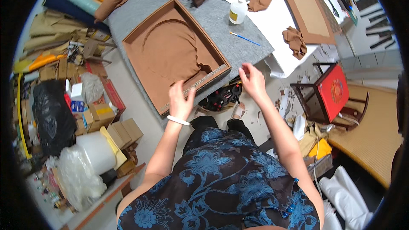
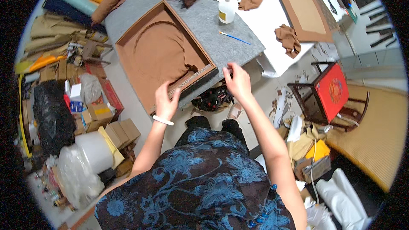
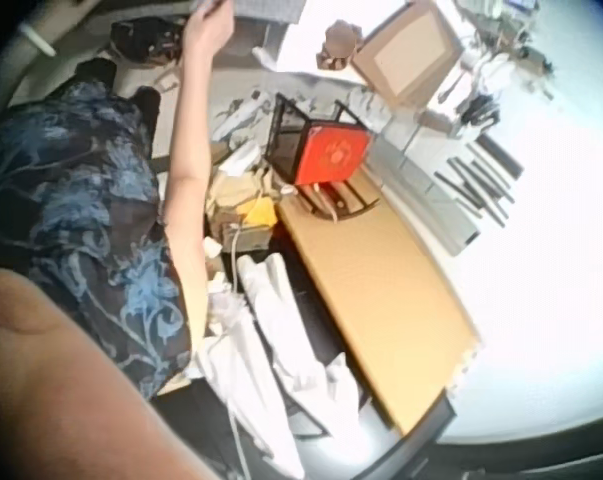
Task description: The person assembles a tray by applying glue to a wooden frame and attaching a patterned fabric insert. They then use an iron to press the fabric onto the frame, ensuring it adheres properly. Finally, they place the assembled tray into a box.
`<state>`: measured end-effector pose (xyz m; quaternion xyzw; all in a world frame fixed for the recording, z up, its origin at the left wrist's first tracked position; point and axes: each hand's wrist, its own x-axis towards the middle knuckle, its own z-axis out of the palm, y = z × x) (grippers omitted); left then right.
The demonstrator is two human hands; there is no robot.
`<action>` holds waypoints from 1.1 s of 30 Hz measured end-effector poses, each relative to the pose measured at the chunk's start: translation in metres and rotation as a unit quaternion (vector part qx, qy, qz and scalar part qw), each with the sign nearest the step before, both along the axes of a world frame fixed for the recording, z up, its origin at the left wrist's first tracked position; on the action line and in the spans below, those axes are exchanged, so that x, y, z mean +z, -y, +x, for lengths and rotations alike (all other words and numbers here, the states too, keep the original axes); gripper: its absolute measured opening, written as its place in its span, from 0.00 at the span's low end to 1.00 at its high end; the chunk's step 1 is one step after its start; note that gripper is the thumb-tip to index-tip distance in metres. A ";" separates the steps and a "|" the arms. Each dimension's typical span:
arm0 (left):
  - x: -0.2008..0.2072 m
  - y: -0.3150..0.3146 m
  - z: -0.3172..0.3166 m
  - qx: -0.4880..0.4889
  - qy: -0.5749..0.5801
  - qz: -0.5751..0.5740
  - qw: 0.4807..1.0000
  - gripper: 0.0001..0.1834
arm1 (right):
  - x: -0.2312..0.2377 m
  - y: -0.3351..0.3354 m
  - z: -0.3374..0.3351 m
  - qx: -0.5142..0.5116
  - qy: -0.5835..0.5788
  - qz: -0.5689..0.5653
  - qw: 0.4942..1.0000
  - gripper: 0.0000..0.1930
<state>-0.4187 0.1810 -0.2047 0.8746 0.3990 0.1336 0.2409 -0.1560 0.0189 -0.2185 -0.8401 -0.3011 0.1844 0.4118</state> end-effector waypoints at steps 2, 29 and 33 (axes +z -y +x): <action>0.006 -0.012 -0.015 0.116 0.008 0.094 0.989 0.35 | 0.006 -0.032 0.028 0.050 0.035 -0.012 0.998 0.21; -0.053 -0.017 -0.037 0.489 -0.035 0.171 0.854 0.28 | -0.143 0.169 0.485 -0.499 -0.395 0.228 0.737 0.17; -0.019 0.032 0.009 0.477 -0.007 0.268 0.837 0.25 | -0.138 0.130 0.492 -0.546 -0.385 0.142 0.730 0.21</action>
